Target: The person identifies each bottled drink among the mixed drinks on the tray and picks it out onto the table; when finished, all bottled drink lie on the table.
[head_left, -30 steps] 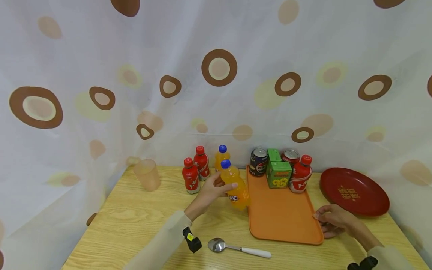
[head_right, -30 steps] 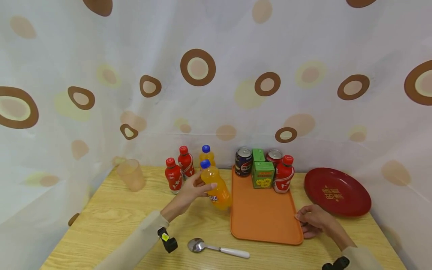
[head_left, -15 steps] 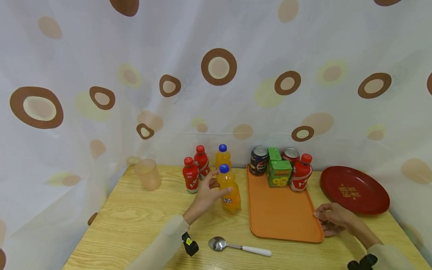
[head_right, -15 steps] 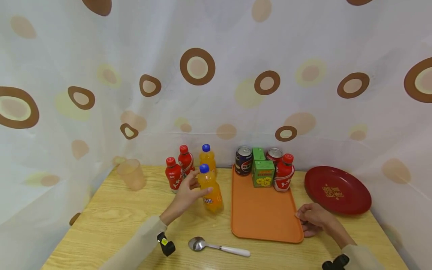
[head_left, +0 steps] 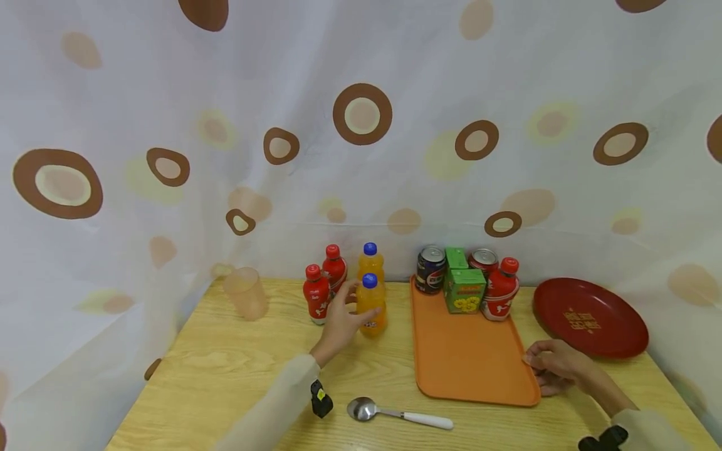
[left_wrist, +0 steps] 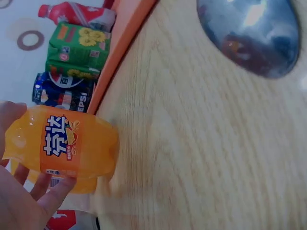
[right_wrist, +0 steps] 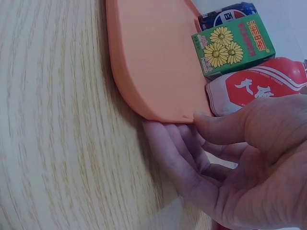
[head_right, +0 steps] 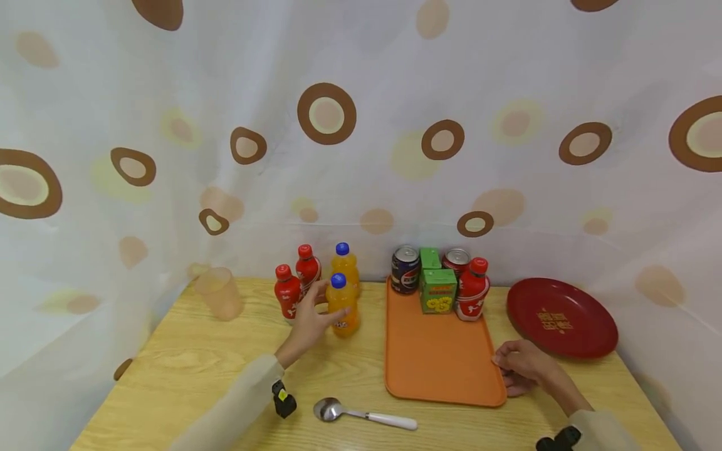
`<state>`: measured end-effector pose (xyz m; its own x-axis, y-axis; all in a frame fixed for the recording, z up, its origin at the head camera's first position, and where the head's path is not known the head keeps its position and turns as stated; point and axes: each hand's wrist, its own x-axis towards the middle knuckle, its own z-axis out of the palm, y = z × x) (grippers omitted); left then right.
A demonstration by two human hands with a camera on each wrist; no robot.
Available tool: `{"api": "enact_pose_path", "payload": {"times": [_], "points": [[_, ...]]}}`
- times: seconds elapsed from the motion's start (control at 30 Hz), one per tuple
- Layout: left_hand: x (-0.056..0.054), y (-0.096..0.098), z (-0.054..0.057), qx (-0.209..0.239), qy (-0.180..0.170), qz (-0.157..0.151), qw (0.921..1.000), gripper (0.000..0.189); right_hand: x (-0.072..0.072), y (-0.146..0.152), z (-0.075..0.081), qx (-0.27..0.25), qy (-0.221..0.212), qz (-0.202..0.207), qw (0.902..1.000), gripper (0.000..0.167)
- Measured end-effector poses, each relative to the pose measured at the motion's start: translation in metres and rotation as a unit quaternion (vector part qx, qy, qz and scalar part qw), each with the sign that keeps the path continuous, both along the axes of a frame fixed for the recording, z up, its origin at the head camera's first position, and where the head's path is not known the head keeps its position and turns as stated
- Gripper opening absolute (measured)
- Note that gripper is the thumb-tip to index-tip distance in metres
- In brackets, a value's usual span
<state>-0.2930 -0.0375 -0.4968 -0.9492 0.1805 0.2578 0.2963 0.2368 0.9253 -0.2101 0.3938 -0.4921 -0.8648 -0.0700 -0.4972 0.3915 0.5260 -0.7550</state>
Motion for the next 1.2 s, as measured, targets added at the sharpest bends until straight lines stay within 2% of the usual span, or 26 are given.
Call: {"api": "enact_pose_path", "payload": {"times": [0.13,0.43,0.7,0.8,1.0,1.2], "points": [[-0.005,0.0,-0.006,0.004,-0.003,0.004,1.0,0.064,0.001,-0.001,-0.001,-0.002,0.013,0.001,0.9999,0.018],[-0.011,0.006,-0.008,-0.004,0.007,-0.012,0.9999,0.072,0.005,0.003,0.0,-0.002,0.002,-0.019,0.9998,0.019],[-0.013,0.001,-0.007,-0.003,0.01,-0.008,0.9999,0.075,0.006,0.0,0.0,0.001,0.04,0.005,0.9992,0.02],[-0.013,-0.001,-0.003,-0.004,0.007,-0.002,1.0,0.075,0.004,-0.004,0.001,0.0,0.047,0.009,0.9989,0.019],[-0.007,0.002,0.006,-0.033,-0.004,0.012,0.9994,0.074,0.004,-0.003,0.004,-0.003,0.025,-0.003,0.9997,0.018],[-0.002,0.009,0.009,-0.077,0.006,0.051,0.9957,0.068,0.005,-0.002,0.004,-0.003,0.009,-0.007,0.9999,0.018]]}}
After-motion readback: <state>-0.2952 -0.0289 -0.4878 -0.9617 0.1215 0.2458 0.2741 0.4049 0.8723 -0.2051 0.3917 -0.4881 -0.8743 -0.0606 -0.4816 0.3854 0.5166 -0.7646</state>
